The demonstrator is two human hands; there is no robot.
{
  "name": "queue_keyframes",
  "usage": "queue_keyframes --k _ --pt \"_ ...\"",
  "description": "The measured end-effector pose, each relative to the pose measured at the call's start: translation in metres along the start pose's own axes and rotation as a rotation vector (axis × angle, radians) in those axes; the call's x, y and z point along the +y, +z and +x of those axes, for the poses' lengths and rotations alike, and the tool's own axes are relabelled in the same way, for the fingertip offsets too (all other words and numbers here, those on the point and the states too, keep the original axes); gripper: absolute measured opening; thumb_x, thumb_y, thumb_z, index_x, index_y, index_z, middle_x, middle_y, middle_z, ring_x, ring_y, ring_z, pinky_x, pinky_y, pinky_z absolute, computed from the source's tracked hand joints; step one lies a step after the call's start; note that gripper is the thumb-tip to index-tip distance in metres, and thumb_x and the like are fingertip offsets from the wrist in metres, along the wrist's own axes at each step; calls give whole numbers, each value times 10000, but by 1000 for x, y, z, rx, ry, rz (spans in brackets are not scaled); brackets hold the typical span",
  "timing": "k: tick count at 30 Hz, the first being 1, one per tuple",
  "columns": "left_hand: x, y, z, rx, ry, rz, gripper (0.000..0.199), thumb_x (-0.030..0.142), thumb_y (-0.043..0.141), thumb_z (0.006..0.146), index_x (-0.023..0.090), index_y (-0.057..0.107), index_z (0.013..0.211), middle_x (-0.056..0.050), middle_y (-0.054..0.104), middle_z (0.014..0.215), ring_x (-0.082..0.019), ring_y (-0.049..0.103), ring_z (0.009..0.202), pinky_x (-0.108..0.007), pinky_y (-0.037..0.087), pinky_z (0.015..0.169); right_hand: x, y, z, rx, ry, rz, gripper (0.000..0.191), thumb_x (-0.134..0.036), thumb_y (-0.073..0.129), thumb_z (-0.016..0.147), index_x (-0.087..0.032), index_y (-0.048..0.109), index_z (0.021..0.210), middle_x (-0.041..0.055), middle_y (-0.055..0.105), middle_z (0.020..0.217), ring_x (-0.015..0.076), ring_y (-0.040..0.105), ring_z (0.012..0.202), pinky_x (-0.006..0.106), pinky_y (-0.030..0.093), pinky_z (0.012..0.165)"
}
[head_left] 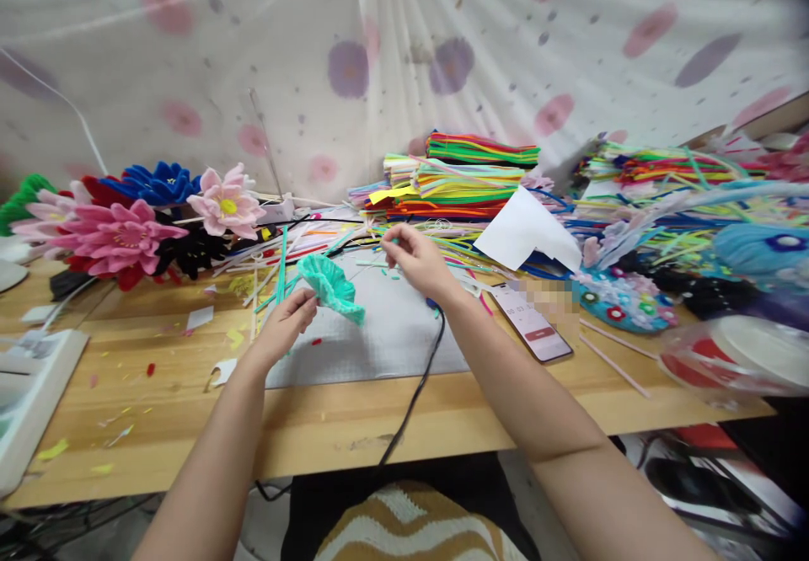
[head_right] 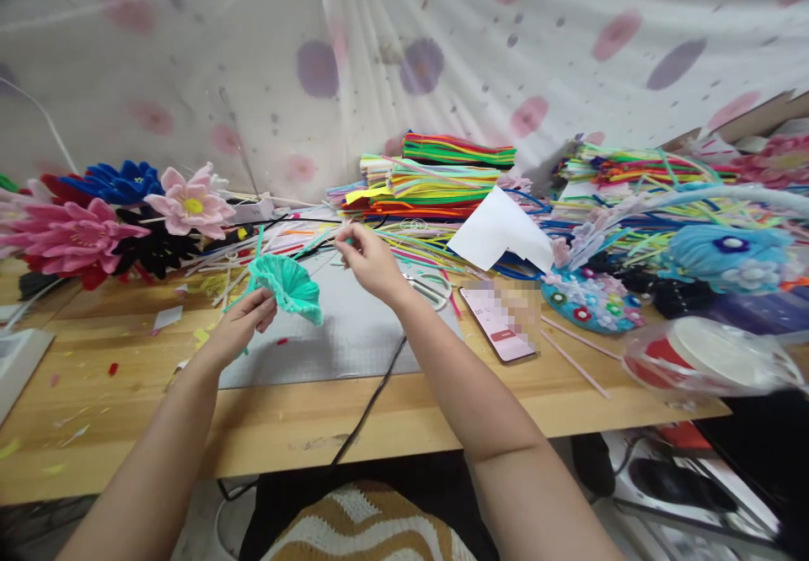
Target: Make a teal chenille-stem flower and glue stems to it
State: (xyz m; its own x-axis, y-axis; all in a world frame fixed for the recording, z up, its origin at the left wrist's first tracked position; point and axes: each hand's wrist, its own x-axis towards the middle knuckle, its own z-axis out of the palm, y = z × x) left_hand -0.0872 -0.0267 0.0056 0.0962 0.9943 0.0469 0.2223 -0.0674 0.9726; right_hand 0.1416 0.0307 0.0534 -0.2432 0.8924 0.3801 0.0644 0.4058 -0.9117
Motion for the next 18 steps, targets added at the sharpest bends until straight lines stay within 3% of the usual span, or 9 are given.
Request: queue_keyframes --k 4,7,11,13,16,18 --pt "-7 0 0 105 -84 -228 247 372 588 715 182 441 658 74 351 468 -43 290 375 -158 219 364 -16 -17 13 227 -65 149 179 -347 529 787 -208 417 782 -37 531 691 65 521 578 193 441 519" --pt "-10 5 0 223 -197 -433 216 351 579 720 180 448 706 98 286 460 -26 210 338 -138 142 334 -26 -24 15 288 -112 176 192 -343 550 783 -219 406 807 -54 510 662 47 478 520 176 411 481" --pt "-17 24 6 357 -249 -497 155 326 512 766 181 456 764 107 266 451 -28 215 325 -128 150 330 -22 -5 4 165 -61 216 208 -329 572 760 -216 409 824 -68 500 612 45 454 478 169 380 439" --pt "-23 34 13 395 -216 -429 157 330 484 777 192 472 852 93 353 486 -38 295 348 -133 222 350 -13 13 -3 48 14 251 237 -347 580 744 -213 417 853 -68 523 604 50 462 463 176 382 432" --pt "-33 38 22 367 -269 -240 254 274 505 752 190 485 990 55 475 589 -61 430 428 -167 339 423 4 33 -10 -125 180 310 291 -368 613 704 -204 426 856 -41 579 629 81 533 534 193 408 467" --pt "-36 35 22 333 -269 -108 270 239 531 722 178 493 982 33 502 641 -78 472 480 -189 366 457 16 37 -12 -214 300 348 294 -381 628 687 -190 446 817 -8 614 668 100 564 599 204 419 496"
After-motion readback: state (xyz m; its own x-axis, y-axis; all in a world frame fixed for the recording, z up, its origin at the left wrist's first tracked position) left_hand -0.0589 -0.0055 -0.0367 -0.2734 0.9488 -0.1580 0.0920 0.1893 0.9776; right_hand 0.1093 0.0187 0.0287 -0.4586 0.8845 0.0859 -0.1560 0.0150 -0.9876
